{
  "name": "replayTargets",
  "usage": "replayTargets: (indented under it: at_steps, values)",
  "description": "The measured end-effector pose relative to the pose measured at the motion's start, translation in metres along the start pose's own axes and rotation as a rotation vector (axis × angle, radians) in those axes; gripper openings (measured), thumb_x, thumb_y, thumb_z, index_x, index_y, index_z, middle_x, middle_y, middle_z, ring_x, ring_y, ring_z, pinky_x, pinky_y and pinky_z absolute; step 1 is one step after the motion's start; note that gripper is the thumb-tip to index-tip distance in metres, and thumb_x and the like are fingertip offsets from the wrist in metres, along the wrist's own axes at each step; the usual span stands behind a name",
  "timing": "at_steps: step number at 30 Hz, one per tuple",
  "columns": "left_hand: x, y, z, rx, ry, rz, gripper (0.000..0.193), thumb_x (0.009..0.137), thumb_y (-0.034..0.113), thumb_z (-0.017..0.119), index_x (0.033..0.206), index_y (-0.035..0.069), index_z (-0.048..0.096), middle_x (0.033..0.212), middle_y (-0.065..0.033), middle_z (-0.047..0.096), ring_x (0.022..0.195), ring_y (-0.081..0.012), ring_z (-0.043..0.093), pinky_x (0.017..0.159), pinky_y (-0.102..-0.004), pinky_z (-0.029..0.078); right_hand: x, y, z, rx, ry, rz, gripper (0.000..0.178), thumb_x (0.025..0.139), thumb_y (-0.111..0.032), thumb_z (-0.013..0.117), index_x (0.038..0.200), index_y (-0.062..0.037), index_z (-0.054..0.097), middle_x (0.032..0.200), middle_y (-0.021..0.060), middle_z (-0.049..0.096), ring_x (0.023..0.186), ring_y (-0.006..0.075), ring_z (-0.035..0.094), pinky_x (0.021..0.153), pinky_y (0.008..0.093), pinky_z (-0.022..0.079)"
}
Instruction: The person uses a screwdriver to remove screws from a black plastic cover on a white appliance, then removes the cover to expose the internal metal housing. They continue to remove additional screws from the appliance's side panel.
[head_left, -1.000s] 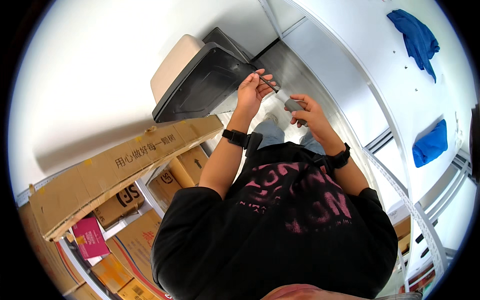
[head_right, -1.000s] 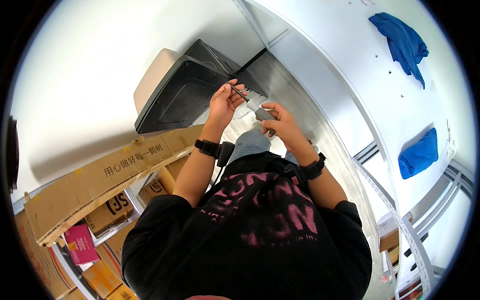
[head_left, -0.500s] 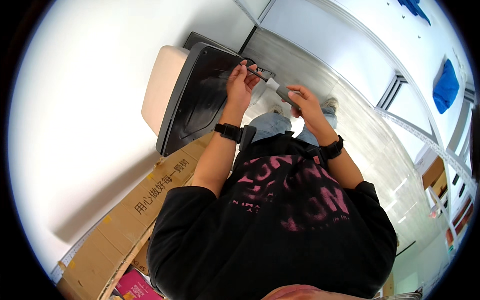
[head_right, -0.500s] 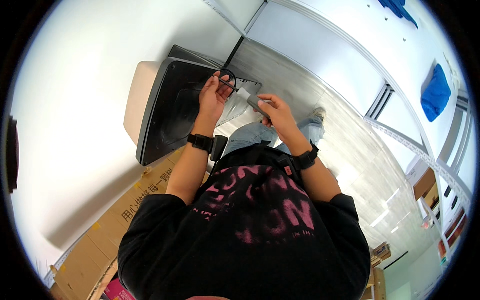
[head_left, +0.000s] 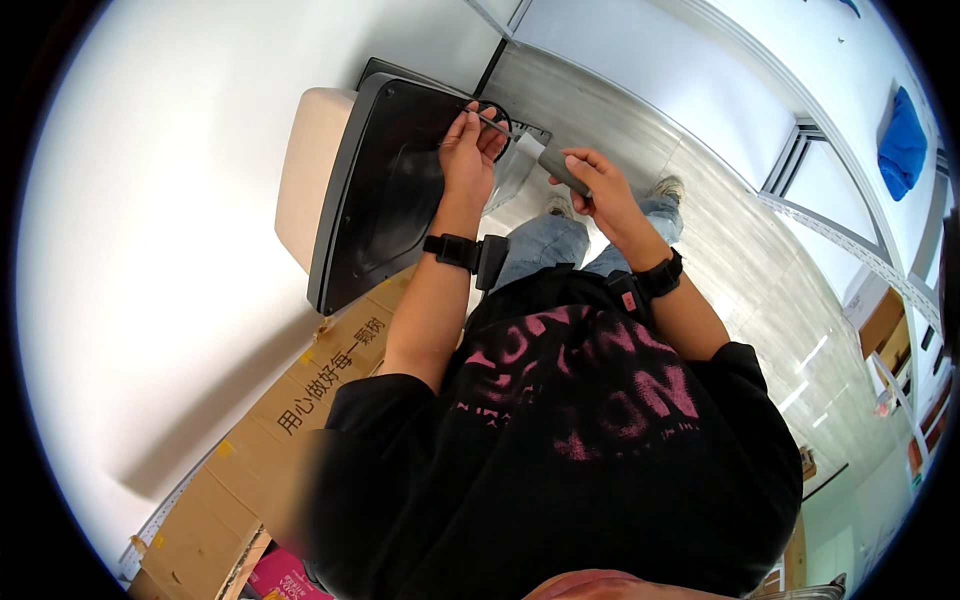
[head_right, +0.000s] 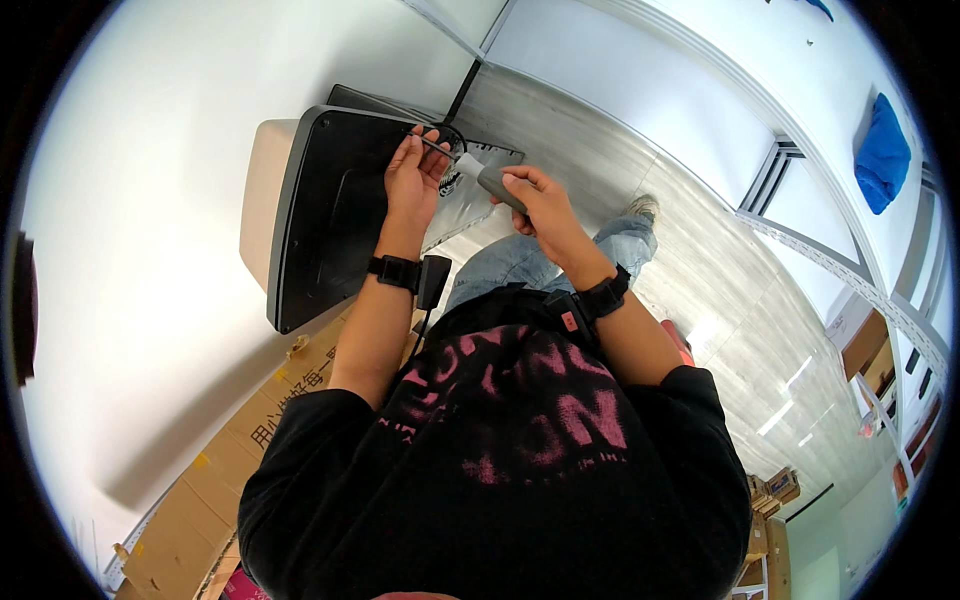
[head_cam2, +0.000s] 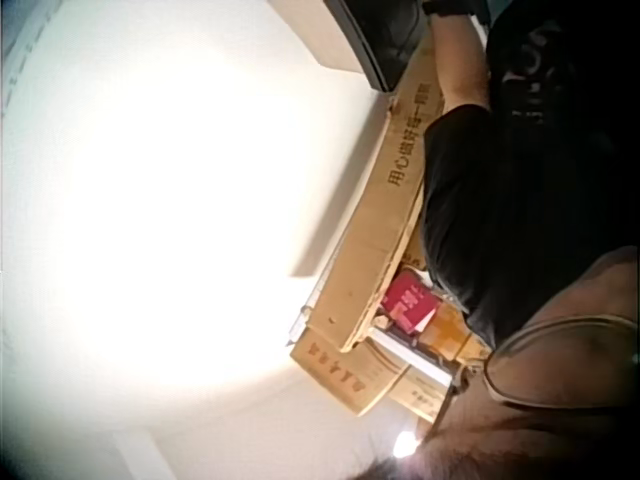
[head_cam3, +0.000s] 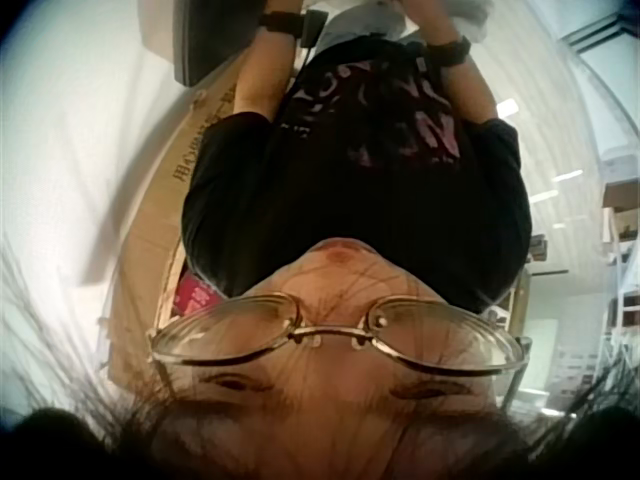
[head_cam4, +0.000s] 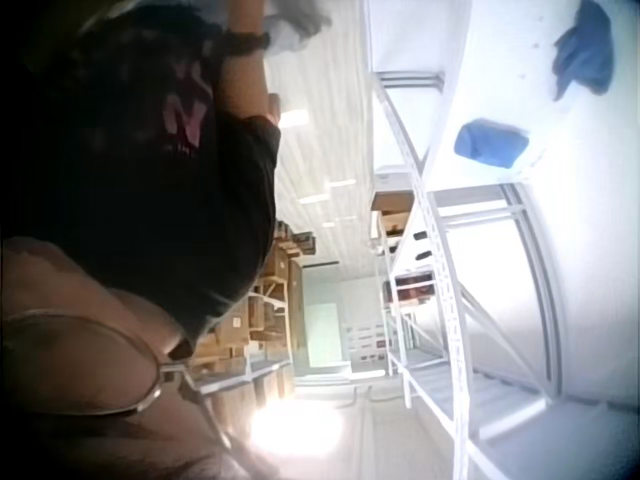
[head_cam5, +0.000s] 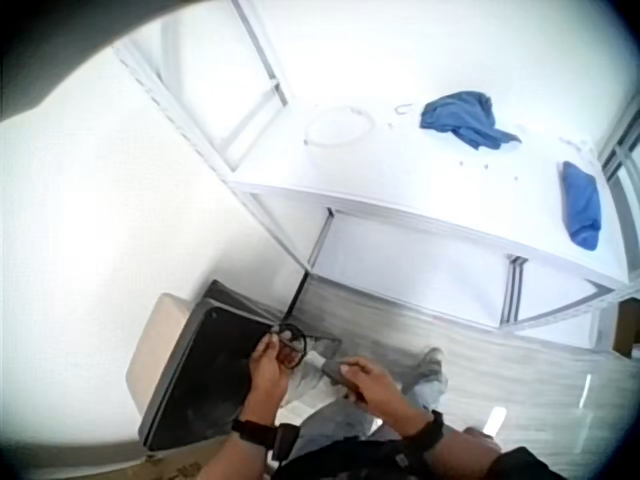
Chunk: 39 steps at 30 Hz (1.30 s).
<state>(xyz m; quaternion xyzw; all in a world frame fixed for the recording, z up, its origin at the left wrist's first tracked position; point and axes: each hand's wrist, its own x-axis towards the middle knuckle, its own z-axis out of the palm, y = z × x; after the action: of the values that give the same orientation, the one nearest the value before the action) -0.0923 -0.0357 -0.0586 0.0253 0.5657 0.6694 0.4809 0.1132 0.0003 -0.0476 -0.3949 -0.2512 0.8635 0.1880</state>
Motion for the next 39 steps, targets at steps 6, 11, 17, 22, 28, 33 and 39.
replayTargets:
  at_steps: [6,11,17,22,28,33,39]
  values:
    - [0.001,-0.001,0.003,-0.016,0.024,0.013,0.023,0.095,0.017,0.051,0.115,0.005,0.055,0.106,-0.0082,0.064,0.087,-0.0203,0.064,0.072,-0.0290,0.056,0.005,0.000,-0.002,0.053,-0.024,0.007,0.025,0.093,-0.026,0.053,0.109,-0.0071,0.055,0.083,0.0059,0.065,0.051,0.0052,0.045,0.045,0.0197,0.033]
    - [0.001,-0.002,0.005,-0.009,0.065,0.019,0.021,0.094,0.018,0.053,0.111,0.006,0.057,0.102,-0.0075,0.065,0.085,-0.0198,0.065,0.071,-0.0290,0.056,0.004,-0.001,-0.002,0.104,-0.046,0.031,0.025,0.093,-0.027,0.052,0.108,-0.0072,0.056,0.083,0.0071,0.065,0.049,0.0056,0.045,0.044,0.0198,0.033]
    - [0.000,-0.001,0.005,-0.025,0.065,0.027,0.020,0.094,0.018,0.054,0.110,0.005,0.057,0.101,-0.0079,0.065,0.084,-0.0197,0.065,0.071,-0.0290,0.055,0.007,-0.002,-0.004,0.094,-0.083,0.037,0.029,0.095,-0.028,0.048,0.112,-0.0045,0.054,0.086,0.0108,0.065,0.048,0.0065,0.045,0.044,0.0192,0.034]
    - [0.001,-0.001,0.006,-0.051,0.078,0.002,0.019,0.094,0.017,0.054,0.108,0.005,0.058,0.099,-0.0085,0.065,0.086,-0.0201,0.065,0.071,-0.0292,0.055,0.007,-0.005,0.004,-0.076,-0.005,-0.037,0.026,0.094,-0.026,0.051,0.110,-0.0053,0.056,0.086,0.0091,0.065,0.052,0.0067,0.050,0.046,0.0206,0.038]
    - [0.001,-0.002,0.006,-0.039,0.069,-0.032,0.017,0.091,0.017,0.058,0.104,0.006,0.058,0.090,-0.0056,0.064,0.079,-0.0168,0.063,0.070,-0.0290,0.055,0.011,0.005,0.003,-0.485,0.068,-0.433,0.032,0.081,-0.009,0.067,0.111,-0.0041,0.058,0.092,0.0059,0.060,0.074,0.0106,0.053,0.066,0.0235,0.044]
    - [0.009,-0.001,0.004,-0.030,0.080,-0.033,0.016,0.090,0.015,0.060,0.104,0.006,0.059,0.087,-0.0051,0.063,0.076,-0.0154,0.063,0.067,-0.0276,0.055,0.012,0.006,0.008,-0.488,0.113,-0.614,0.035,0.081,-0.008,0.067,0.114,-0.0045,0.056,0.094,0.0054,0.058,0.075,0.0111,0.055,0.063,0.0228,0.046]
    - [0.005,0.004,0.009,-0.020,0.072,-0.021,0.014,0.090,0.013,0.059,0.101,0.005,0.058,0.084,-0.0061,0.064,0.073,-0.0169,0.065,0.063,-0.0275,0.056,0.008,-0.012,-0.008,0.201,-0.219,0.120,0.038,0.087,-0.014,0.061,0.122,-0.0050,0.049,0.109,0.0083,0.054,0.067,0.0140,0.058,0.054,0.0267,0.049]
